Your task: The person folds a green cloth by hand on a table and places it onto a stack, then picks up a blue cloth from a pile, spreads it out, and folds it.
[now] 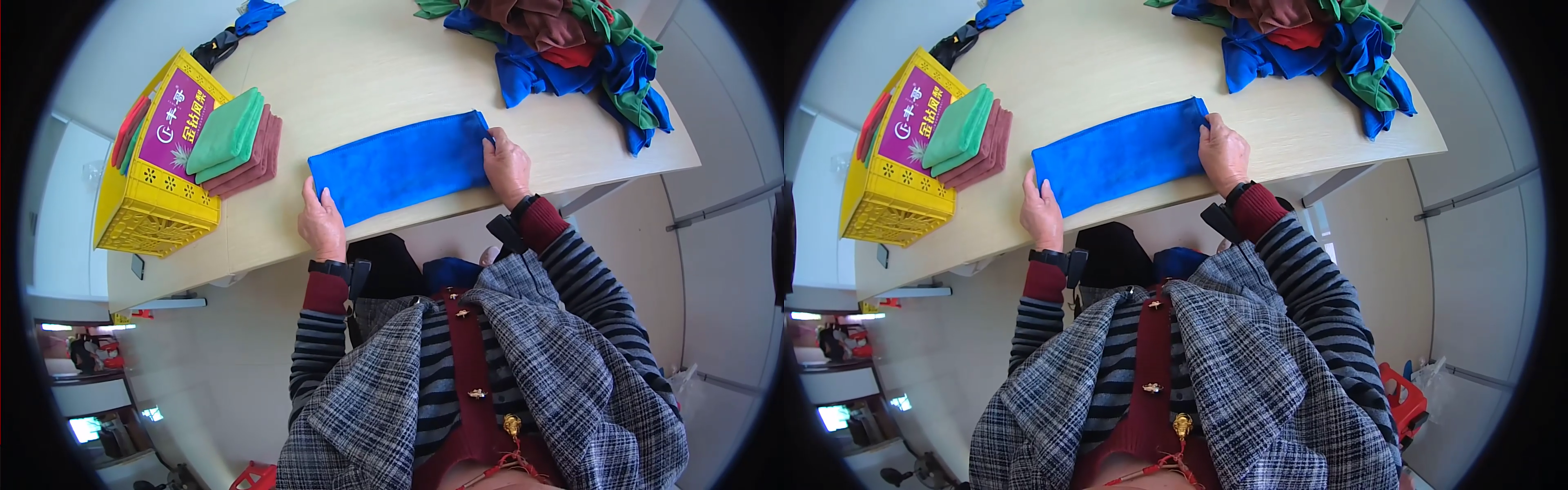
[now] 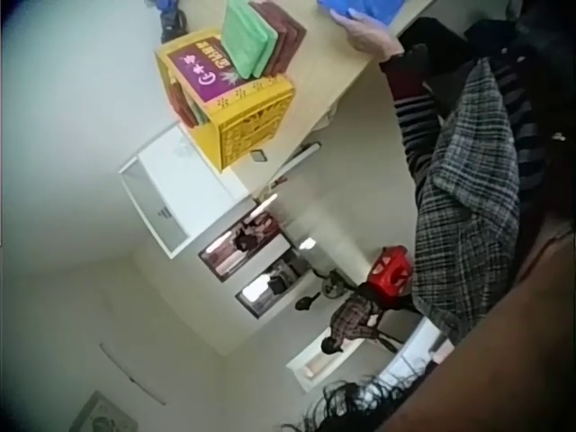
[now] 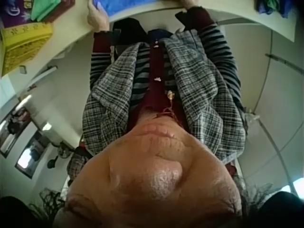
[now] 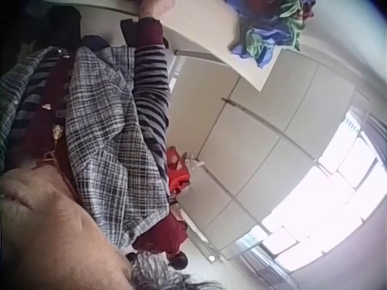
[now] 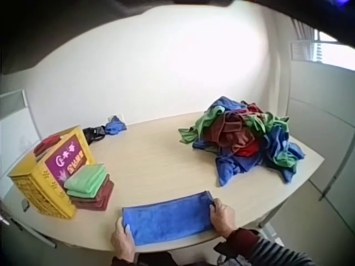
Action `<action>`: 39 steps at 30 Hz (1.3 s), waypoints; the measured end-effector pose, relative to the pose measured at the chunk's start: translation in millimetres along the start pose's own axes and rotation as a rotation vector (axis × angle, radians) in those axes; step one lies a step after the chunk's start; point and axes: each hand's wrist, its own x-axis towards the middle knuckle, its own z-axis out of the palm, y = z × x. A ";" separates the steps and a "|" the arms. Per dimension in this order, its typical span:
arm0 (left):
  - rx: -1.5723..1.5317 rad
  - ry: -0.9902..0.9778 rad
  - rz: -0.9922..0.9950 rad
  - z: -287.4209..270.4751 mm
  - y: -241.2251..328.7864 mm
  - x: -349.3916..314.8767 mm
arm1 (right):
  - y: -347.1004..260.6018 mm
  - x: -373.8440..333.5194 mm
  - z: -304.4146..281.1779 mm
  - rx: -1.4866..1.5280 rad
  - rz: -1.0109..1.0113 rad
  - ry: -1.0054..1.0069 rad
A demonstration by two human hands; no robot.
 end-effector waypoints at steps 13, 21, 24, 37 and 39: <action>0.170 -0.080 0.018 -7.7 0.0 -2.6 | 11.8 -7.9 -7.4 -0.153 -0.134 -0.038; 0.163 -0.099 0.013 -13.1 12.4 -5.7 | 26.4 -0.5 -26.8 -0.195 -0.115 -0.032; 0.184 -0.054 0.059 -19.1 24.3 1.4 | 3.4 8.3 -41.0 -0.120 -0.265 0.031; 0.083 -0.153 0.513 33.5 62.7 -30.2 | -97.8 -56.2 47.9 0.024 -0.617 -0.383; 0.071 -0.210 0.426 20.8 61.7 -31.0 | -83.0 -56.1 41.1 -0.030 -0.636 -0.407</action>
